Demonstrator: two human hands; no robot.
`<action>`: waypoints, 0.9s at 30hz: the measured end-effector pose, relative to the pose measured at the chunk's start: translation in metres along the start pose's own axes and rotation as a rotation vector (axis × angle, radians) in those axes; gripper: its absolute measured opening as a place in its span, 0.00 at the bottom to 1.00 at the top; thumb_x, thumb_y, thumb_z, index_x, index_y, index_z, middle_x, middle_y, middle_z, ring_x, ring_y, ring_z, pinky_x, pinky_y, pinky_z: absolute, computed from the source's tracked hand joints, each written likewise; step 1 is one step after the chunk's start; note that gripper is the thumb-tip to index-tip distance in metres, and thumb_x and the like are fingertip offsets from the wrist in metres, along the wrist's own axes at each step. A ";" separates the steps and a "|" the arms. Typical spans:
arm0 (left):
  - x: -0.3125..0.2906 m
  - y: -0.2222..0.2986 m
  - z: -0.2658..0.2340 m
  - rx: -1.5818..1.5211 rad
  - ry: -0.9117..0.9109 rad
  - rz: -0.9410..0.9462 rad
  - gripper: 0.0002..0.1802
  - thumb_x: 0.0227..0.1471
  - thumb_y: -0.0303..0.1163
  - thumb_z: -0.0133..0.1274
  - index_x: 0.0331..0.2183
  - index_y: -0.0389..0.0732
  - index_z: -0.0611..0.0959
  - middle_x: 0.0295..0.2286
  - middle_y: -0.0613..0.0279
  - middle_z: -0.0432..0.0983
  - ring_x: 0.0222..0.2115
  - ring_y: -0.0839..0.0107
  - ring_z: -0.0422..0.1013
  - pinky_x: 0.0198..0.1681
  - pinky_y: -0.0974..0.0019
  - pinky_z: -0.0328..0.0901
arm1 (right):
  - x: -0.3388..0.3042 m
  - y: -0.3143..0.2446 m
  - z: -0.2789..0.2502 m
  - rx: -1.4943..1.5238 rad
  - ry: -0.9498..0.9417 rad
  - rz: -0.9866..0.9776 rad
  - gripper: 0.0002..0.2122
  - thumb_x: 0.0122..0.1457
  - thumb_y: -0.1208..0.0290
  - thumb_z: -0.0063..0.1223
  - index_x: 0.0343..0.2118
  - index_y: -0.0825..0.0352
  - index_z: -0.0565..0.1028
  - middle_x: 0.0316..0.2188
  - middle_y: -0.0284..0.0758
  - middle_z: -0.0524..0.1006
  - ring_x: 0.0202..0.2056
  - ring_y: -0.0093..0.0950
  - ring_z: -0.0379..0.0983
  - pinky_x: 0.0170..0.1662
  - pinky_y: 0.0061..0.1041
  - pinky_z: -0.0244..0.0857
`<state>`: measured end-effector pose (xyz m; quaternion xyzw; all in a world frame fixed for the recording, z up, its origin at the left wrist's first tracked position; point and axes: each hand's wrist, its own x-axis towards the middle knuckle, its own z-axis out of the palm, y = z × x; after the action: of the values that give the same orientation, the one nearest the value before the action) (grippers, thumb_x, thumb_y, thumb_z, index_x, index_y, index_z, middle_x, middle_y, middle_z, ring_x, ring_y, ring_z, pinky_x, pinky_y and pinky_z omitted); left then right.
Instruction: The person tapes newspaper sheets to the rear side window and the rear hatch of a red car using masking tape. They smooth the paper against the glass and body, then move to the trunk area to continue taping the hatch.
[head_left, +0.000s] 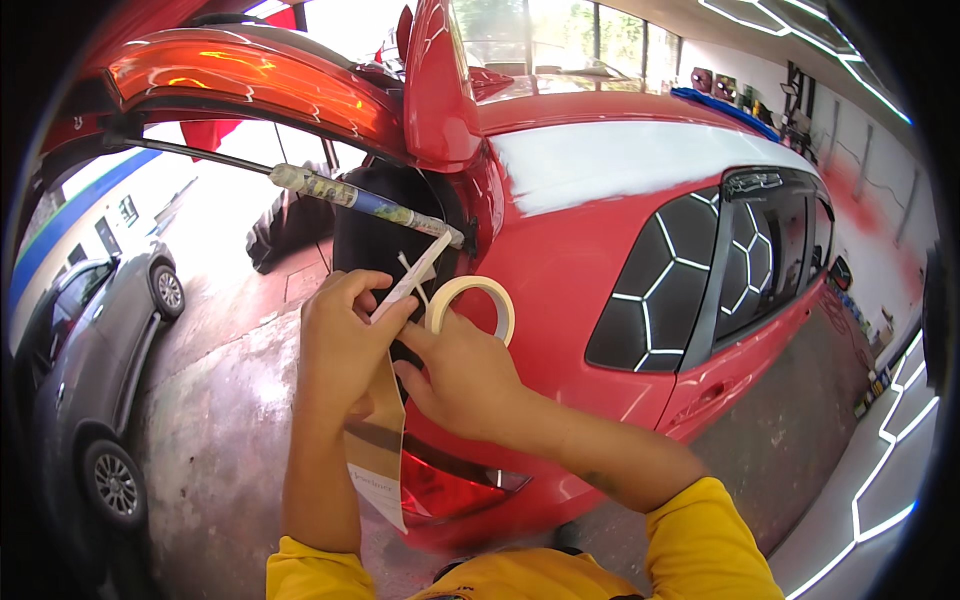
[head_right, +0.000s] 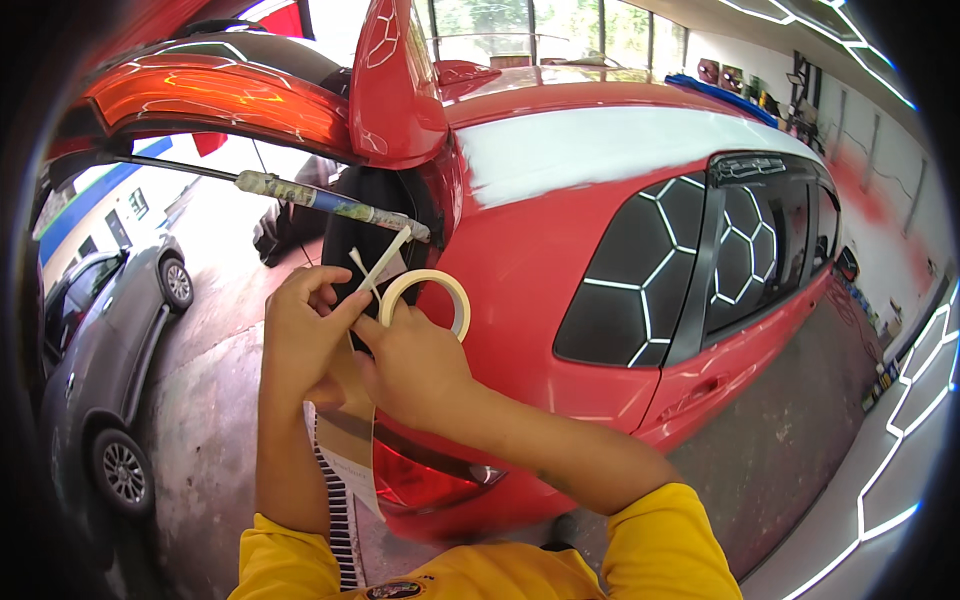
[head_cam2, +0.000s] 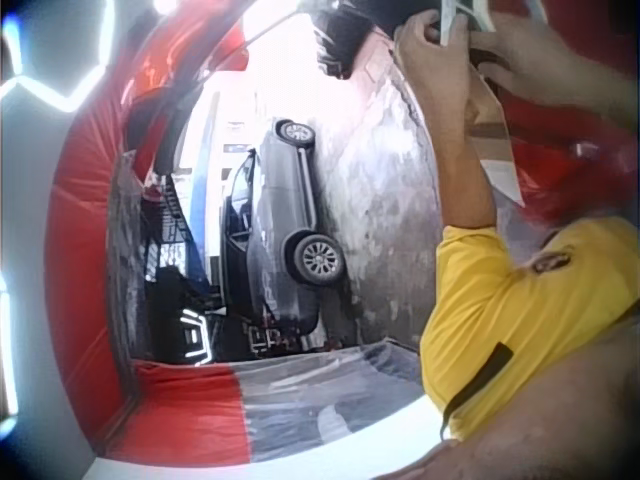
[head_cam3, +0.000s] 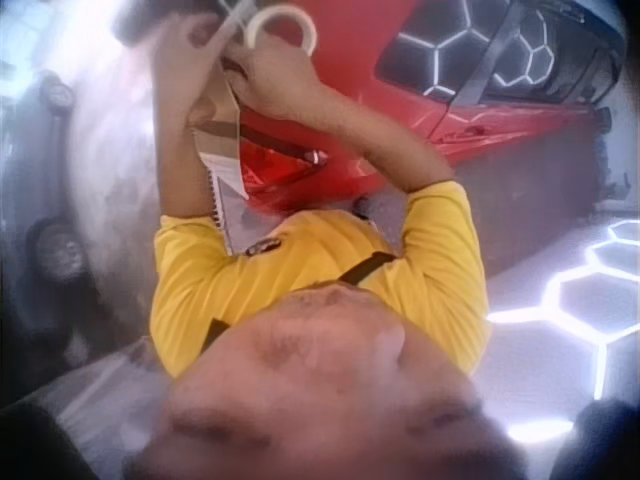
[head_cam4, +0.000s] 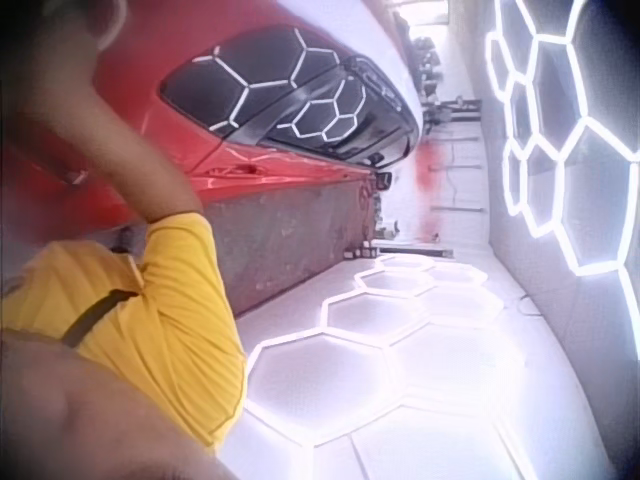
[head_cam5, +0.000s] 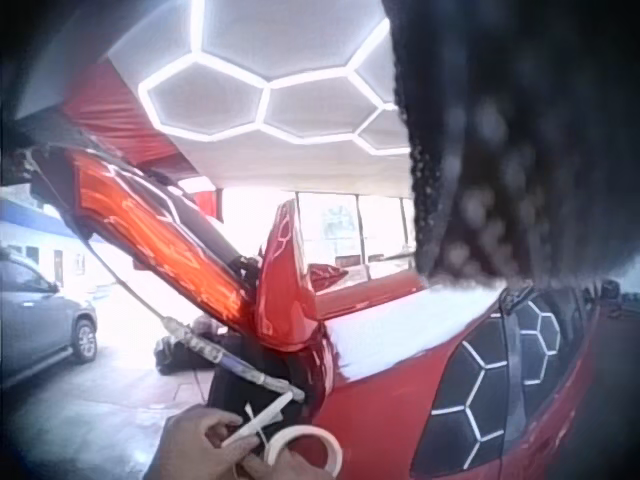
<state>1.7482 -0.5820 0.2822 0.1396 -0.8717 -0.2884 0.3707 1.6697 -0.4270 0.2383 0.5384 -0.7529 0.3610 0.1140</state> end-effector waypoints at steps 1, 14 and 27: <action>-0.001 0.004 -0.004 0.051 -0.049 -0.032 0.19 0.51 0.37 0.72 0.41 0.33 0.90 0.26 0.57 0.81 0.27 0.69 0.75 0.34 0.64 0.71 | -0.001 0.006 -0.003 -0.045 -0.003 -0.058 0.22 0.62 0.64 0.64 0.58 0.62 0.78 0.40 0.46 0.75 0.41 0.45 0.78 0.38 0.47 0.74; -0.025 0.008 0.001 0.155 0.341 -0.059 0.04 0.55 0.22 0.66 0.35 0.33 0.91 0.24 0.62 0.80 0.24 0.75 0.76 0.27 0.68 0.69 | 0.015 0.062 -0.052 -0.304 0.238 -0.613 0.20 0.51 0.61 0.73 0.47 0.58 0.85 0.36 0.32 0.81 0.38 0.31 0.79 0.30 0.33 0.71; -0.030 -0.008 0.030 -0.189 0.337 0.041 0.04 0.52 0.22 0.69 0.34 0.36 0.91 0.24 0.61 0.81 0.22 0.76 0.76 0.25 0.72 0.68 | 0.175 0.162 -0.174 -0.752 -0.098 -0.495 0.20 0.74 0.51 0.43 0.55 0.50 0.86 0.64 0.49 0.75 0.63 0.46 0.72 0.67 0.49 0.59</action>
<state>1.7468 -0.5628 0.2437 0.1326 -0.7689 -0.3340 0.5289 1.4182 -0.4129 0.3925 0.6397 -0.6849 -0.0015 0.3488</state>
